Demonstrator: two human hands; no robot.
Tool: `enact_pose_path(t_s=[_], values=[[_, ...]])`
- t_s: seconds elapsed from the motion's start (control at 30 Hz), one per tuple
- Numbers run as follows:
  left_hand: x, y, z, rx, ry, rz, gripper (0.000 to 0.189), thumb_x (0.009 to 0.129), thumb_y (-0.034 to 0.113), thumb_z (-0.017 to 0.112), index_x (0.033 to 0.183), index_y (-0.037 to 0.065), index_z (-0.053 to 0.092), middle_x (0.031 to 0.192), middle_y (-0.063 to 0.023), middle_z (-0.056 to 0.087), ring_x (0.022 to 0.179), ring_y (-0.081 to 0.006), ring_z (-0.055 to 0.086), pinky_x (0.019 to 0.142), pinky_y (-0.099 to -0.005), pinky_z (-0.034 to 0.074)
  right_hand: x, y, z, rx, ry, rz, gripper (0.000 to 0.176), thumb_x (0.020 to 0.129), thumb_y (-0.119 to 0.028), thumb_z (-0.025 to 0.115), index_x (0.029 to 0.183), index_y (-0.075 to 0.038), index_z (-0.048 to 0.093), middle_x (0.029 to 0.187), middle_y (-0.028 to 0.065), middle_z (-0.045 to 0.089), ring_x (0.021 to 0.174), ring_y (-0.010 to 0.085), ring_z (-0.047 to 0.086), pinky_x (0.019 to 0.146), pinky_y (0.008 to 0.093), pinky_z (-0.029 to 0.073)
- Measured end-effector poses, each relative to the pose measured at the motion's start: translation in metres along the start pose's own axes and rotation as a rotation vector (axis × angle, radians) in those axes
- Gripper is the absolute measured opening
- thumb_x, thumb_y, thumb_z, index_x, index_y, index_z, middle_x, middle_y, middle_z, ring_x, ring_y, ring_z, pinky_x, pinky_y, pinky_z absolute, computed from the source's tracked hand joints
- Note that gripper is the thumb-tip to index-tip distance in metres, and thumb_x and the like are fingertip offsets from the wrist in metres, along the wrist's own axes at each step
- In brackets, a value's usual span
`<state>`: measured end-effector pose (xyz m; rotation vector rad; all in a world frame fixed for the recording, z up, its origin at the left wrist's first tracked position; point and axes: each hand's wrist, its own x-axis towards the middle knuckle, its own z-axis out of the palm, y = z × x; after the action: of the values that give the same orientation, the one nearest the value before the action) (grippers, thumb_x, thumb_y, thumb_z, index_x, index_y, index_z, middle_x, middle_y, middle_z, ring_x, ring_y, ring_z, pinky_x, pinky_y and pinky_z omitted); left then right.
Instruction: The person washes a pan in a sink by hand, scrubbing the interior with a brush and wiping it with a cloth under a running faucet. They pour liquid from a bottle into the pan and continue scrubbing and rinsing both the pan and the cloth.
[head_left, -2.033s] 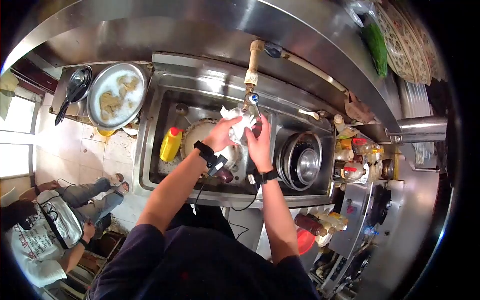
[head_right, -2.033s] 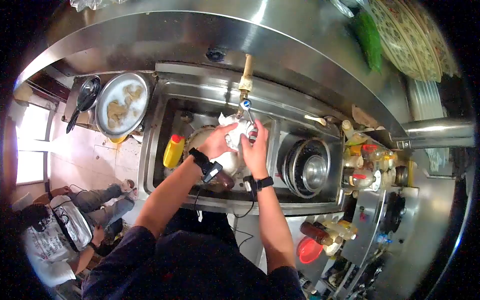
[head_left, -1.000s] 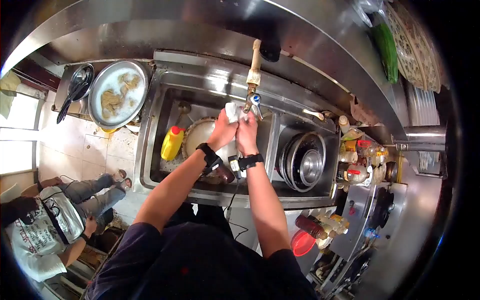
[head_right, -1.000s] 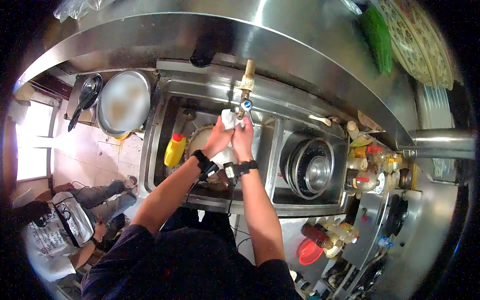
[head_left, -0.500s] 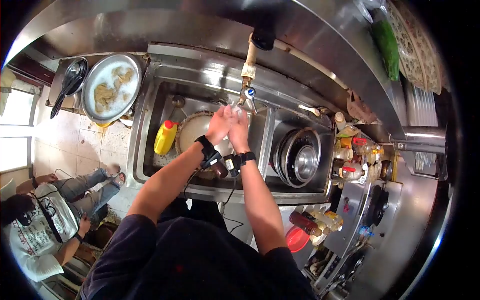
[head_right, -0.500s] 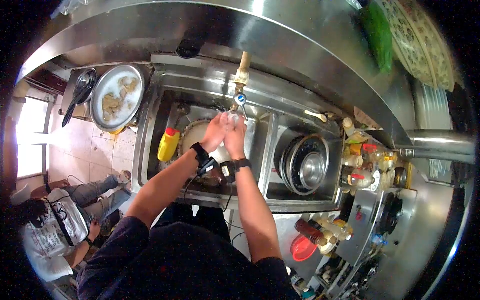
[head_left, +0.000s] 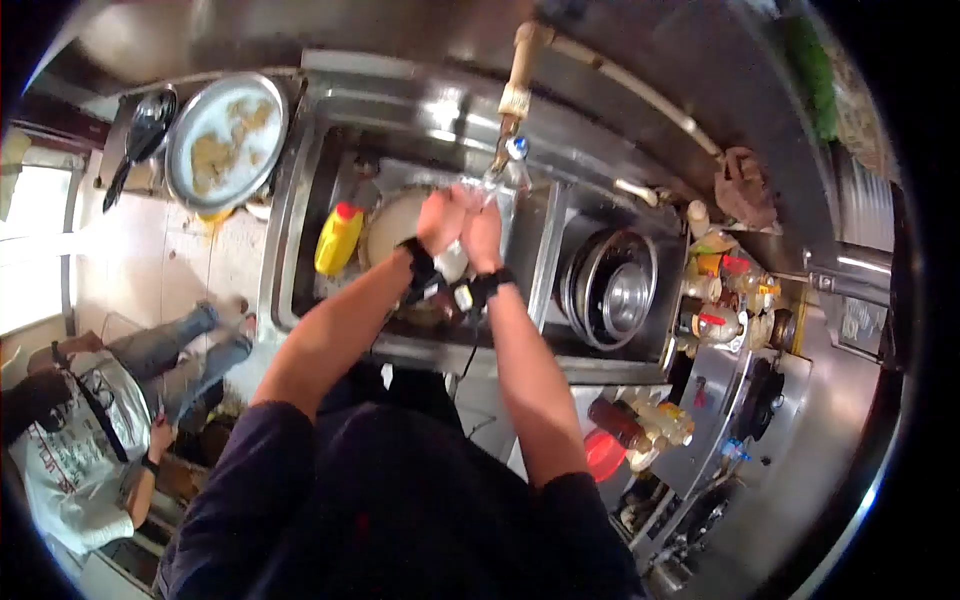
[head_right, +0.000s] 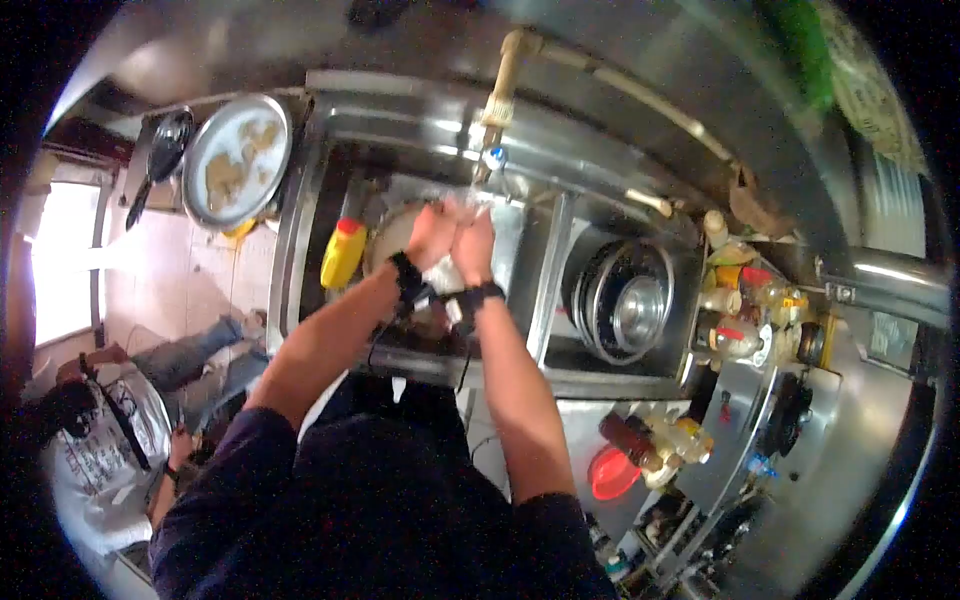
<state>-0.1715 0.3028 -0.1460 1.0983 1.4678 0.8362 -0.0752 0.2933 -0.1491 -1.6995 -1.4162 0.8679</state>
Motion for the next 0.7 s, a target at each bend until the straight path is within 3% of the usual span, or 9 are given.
enact_pose_path(t_s=[0.23, 0.3, 0.37, 0.43, 0.47, 0.5, 0.57, 0.67, 0.7], values=[[-0.025, 0.03, -0.011, 0.234, -0.023, 0.031, 0.053, 0.096, 0.044, 0.047, 0.102, -0.005, 0.064, 0.103, -0.0299, 0.064, 0.101, -0.0463, 0.059, 0.087, -0.0436, 0.047, -0.006, -0.019, -0.013, 0.078, -0.149, 0.067, 0.047, 0.099, -0.041, 0.045, 0.103, 0.004, 0.058, 0.092, 0.0251, 0.065, 0.087, 0.0381, 0.063, 0.079, 0.0438, 0.048], [-0.019, 0.024, -0.007, 0.072, 0.055, -0.066, 0.051, 0.097, 0.042, 0.044, 0.103, -0.004, 0.064, 0.104, -0.0293, 0.064, 0.103, -0.0453, 0.059, 0.089, -0.0436, 0.046, -0.003, -0.009, -0.011, 0.007, -0.12, 0.111, 0.046, 0.099, -0.04, 0.047, 0.11, 0.004, 0.056, 0.097, 0.0229, 0.065, 0.09, 0.0333, 0.062, 0.082, 0.0423, 0.047], [-0.016, 0.021, -0.007, 0.051, 0.054, -0.045, 0.05, 0.099, 0.041, 0.041, 0.107, -0.003, 0.064, 0.105, -0.0291, 0.064, 0.105, -0.0452, 0.058, 0.091, -0.0437, 0.045, -0.008, -0.003, -0.012, 0.282, -0.071, 0.083, 0.046, 0.1, -0.038, 0.045, 0.118, 0.003, 0.052, 0.11, 0.0204, 0.063, 0.101, 0.0307, 0.06, 0.086, 0.0412, 0.046], [-0.016, 0.026, -0.013, 0.038, 0.058, -0.003, 0.051, 0.099, 0.041, 0.04, 0.111, -0.004, 0.061, 0.107, -0.0278, 0.064, 0.106, -0.0423, 0.059, 0.092, -0.0418, 0.045, -0.016, -0.03, -0.026, 0.281, -0.13, 0.124, 0.045, 0.101, -0.039, 0.042, 0.125, -0.003, 0.05, 0.122, 0.0132, 0.059, 0.11, 0.026, 0.056, 0.089, 0.04, 0.044], [-0.016, 0.028, -0.018, 0.035, 0.064, -0.003, 0.051, 0.099, 0.041, 0.04, 0.111, -0.004, 0.061, 0.107, -0.0278, 0.064, 0.106, -0.0423, 0.059, 0.092, -0.0418, 0.045, -0.016, -0.036, -0.03, 0.598, -0.155, 0.373, 0.044, 0.101, -0.04, 0.041, 0.127, -0.006, 0.05, 0.123, 0.0103, 0.058, 0.111, 0.0248, 0.056, 0.089, 0.0408, 0.044], [-0.016, 0.031, -0.023, -0.019, 0.054, -0.023, 0.047, 0.099, 0.038, 0.042, 0.114, -0.003, 0.06, 0.109, -0.0249, 0.064, 0.105, -0.0371, 0.06, 0.091, -0.0394, 0.045, -0.016, -0.041, -0.033, 0.914, -0.174, 0.624, 0.044, 0.101, -0.041, 0.039, 0.129, -0.009, 0.049, 0.125, 0.0074, 0.058, 0.112, 0.0236, 0.055, 0.09, 0.0416, 0.044], [-0.015, 0.03, -0.027, -0.076, 0.045, -0.038, 0.044, 0.1, 0.035, 0.044, 0.117, -0.003, 0.059, 0.112, -0.0221, 0.065, 0.104, -0.0319, 0.061, 0.091, -0.0371, 0.045, -0.017, -0.051, -0.042, 0.943, -0.214, 0.619, 0.042, 0.101, -0.042, 0.041, 0.131, -0.014, 0.049, 0.119, 0.0033, 0.057, 0.108, 0.0231, 0.056, 0.085, 0.0458, 0.045], [-0.019, 0.025, -0.024, -0.319, -0.054, 0.037, 0.034, 0.099, 0.024, 0.051, 0.122, 0.0, 0.057, 0.112, -0.0097, 0.064, 0.103, -0.0154, 0.057, 0.09, -0.0295, 0.044, -0.018, -0.062, -0.047, 0.876, -0.237, 0.503, 0.041, 0.099, -0.031, 0.049, 0.136, -0.015, 0.044, 0.12, 0.0039, 0.056, 0.102, 0.0229, 0.057, 0.069, 0.0402, 0.049], [-0.02, 0.027, -0.024, -0.319, -0.059, 0.045, 0.034, 0.099, 0.024, 0.051, 0.122, 0.0, 0.057, 0.112, -0.0097, 0.064, 0.103, -0.0154, 0.057, 0.09, -0.0295, 0.044, -0.018, -0.059, -0.047, 0.878, -0.231, 0.495, 0.041, 0.099, -0.031, 0.049, 0.136, -0.015, 0.044, 0.12, 0.0039, 0.056, 0.102, 0.0229, 0.057, 0.069, 0.0402, 0.049]])
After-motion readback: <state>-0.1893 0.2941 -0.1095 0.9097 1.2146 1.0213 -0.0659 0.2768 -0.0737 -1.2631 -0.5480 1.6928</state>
